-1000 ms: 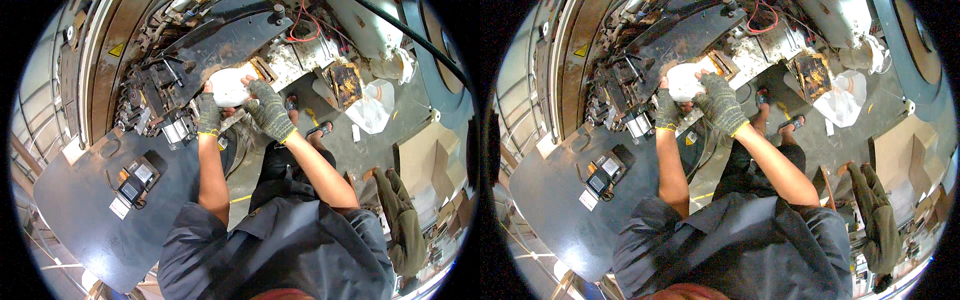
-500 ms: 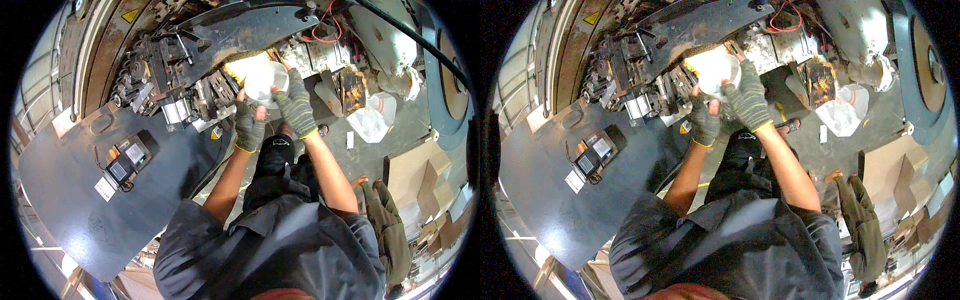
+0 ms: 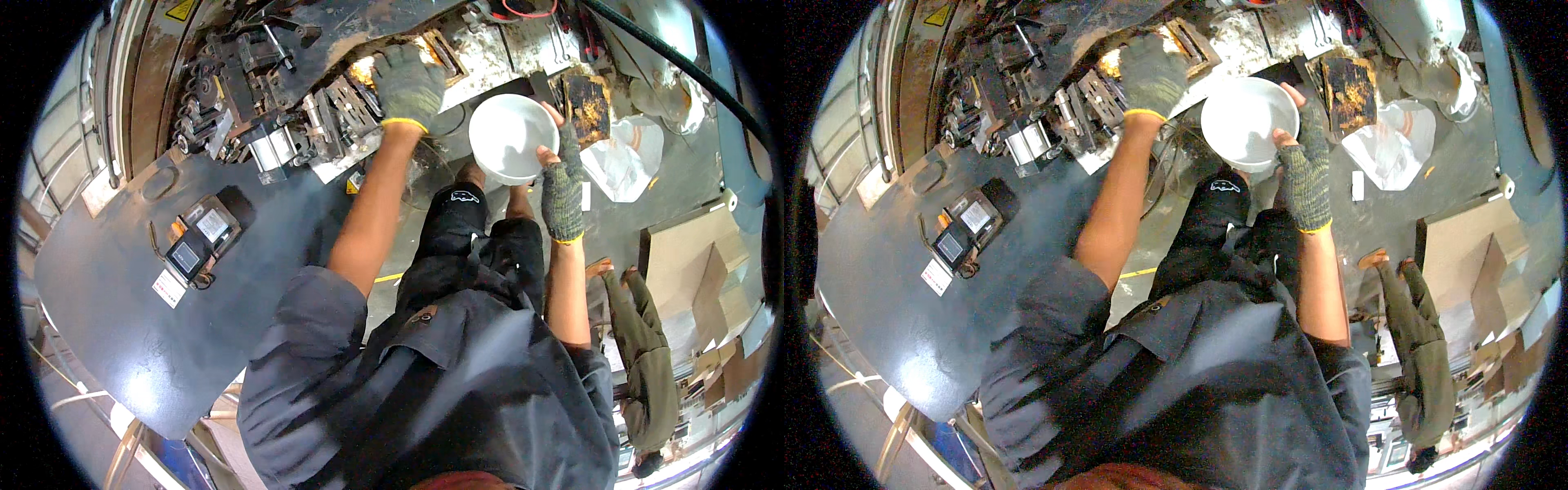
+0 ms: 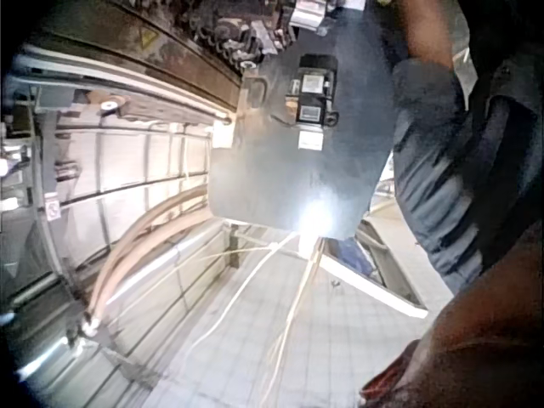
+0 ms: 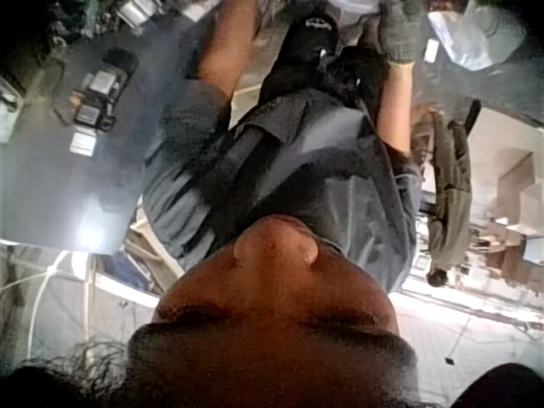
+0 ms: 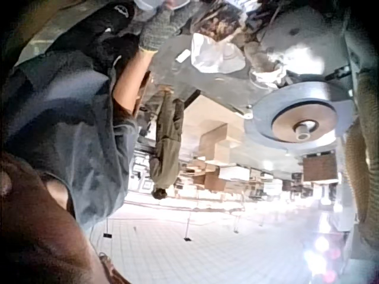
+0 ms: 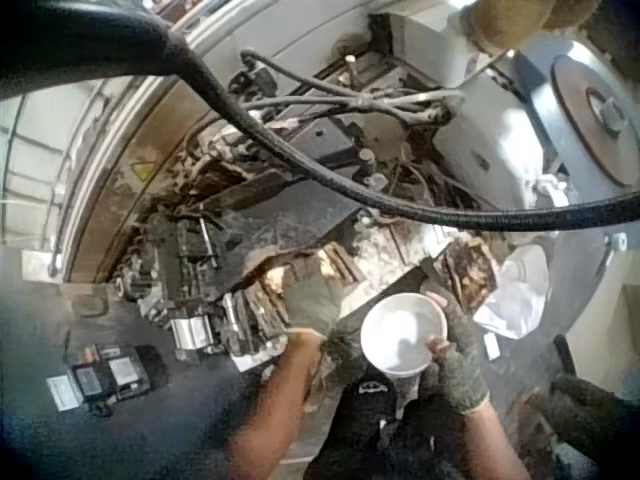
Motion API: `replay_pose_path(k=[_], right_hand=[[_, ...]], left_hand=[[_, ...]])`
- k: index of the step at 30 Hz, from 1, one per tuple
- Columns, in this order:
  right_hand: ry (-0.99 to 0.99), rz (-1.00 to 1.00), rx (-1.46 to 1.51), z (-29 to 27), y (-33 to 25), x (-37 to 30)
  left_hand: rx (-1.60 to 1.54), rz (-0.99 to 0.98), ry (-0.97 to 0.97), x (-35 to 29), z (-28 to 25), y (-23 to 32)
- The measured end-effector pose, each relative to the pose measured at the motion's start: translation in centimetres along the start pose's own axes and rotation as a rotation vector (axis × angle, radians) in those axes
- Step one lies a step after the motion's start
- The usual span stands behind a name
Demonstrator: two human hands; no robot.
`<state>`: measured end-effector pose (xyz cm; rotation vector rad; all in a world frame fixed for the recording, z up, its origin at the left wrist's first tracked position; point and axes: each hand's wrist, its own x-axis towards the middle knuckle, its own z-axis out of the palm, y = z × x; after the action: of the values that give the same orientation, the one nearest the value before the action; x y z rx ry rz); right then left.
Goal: The person cleans a machine surface with a white cloth, then picks up and stacks several large wooden panels in a workshop.
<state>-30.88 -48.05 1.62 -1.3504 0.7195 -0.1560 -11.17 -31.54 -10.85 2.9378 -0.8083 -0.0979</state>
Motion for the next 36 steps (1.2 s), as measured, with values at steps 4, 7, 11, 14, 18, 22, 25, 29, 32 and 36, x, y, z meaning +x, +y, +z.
replay_pose_path(k=[4, 7, 11, 14, 18, 22, 25, 29, 32, 36], right_hand=[[0.050, 0.034, -0.040, -2.9, 1.7, -1.1], [0.100, 0.043, -0.009, -4.8, 2.9, -2.0], [0.177, 0.099, 0.075, -6.4, 3.6, -3.0], [0.165, 0.115, 0.089, -8.0, 4.6, -3.3], [0.185, 0.109, 0.004, -9.7, 5.3, -3.8], [0.227, 0.043, -0.006, -11.5, 7.7, -4.3], [0.322, -0.031, -0.165, -13.9, 9.7, -5.0], [0.528, -0.120, -0.632, -20.1, 20.0, -7.8], [0.639, 0.092, -0.015, -23.7, 20.0, -6.4], [0.754, 0.205, 0.250, -24.7, 18.0, -5.3]], left_hand=[[0.223, 0.224, -0.223, 2.8, 0.5, -2.9], [0.156, 0.233, -0.170, 2.6, -0.7, -3.0], [-0.073, 0.093, 0.093, -1.4, -4.8, 0.7], [-0.173, 0.163, 0.065, -3.4, -3.6, 0.7], [0.015, 0.175, 0.128, -2.0, -1.4, 0.5], [0.366, 0.383, -0.121, 2.4, 0.7, -3.2], [0.420, 0.302, -0.202, 4.2, 1.0, -3.7], [0.183, 0.048, -0.175, 2.6, -2.7, -0.6], [0.011, -0.004, 0.011, -0.5, -3.2, 0.6], [-0.181, 0.110, 0.067, -2.4, -1.8, 2.9]])
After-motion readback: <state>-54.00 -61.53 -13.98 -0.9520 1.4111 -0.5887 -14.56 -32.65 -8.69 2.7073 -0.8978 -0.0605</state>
